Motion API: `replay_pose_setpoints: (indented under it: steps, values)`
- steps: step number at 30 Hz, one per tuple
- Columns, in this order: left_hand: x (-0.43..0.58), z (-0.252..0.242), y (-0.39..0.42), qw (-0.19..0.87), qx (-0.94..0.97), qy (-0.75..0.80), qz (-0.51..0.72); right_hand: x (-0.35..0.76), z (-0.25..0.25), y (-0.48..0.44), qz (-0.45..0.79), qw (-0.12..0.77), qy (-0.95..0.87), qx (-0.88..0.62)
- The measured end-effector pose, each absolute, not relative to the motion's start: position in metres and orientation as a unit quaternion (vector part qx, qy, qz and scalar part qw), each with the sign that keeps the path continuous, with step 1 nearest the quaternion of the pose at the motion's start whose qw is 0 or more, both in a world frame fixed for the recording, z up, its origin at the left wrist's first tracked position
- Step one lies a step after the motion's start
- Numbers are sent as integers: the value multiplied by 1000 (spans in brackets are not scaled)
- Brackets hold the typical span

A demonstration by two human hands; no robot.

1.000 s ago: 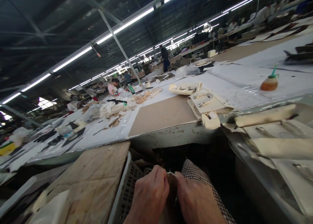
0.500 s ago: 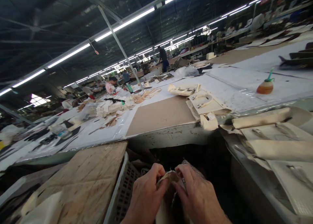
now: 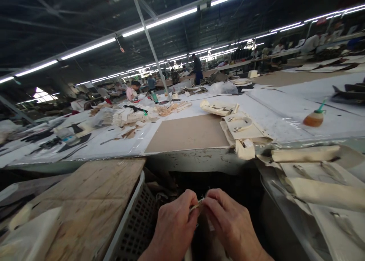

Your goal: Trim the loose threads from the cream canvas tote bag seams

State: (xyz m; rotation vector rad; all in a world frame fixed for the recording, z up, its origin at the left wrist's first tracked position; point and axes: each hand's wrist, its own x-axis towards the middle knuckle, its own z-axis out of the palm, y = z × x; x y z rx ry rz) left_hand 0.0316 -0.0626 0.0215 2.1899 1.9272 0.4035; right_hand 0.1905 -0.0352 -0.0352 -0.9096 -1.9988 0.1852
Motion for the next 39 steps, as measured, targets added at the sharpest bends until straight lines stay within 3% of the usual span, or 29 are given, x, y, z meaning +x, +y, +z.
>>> replay_pose_setpoints:
  steps: [11, 17, 26, 39]
  values:
    - [33, 15, -63, 89, 767, 613, 165, 195, -17, -25, 74, 421, -850, -309]
    - [32, 17, -62, 127, 730, 654, 152, 189, -19, -22, 137, 444, -841, -278]
    - [23, 24, -60, 153, 714, 667, 147, 186, -28, -32, 285, 503, -757, -305]
    - [24, 19, -60, 131, 770, 597, 183, 189, -39, -28, 299, 488, -740, -353]
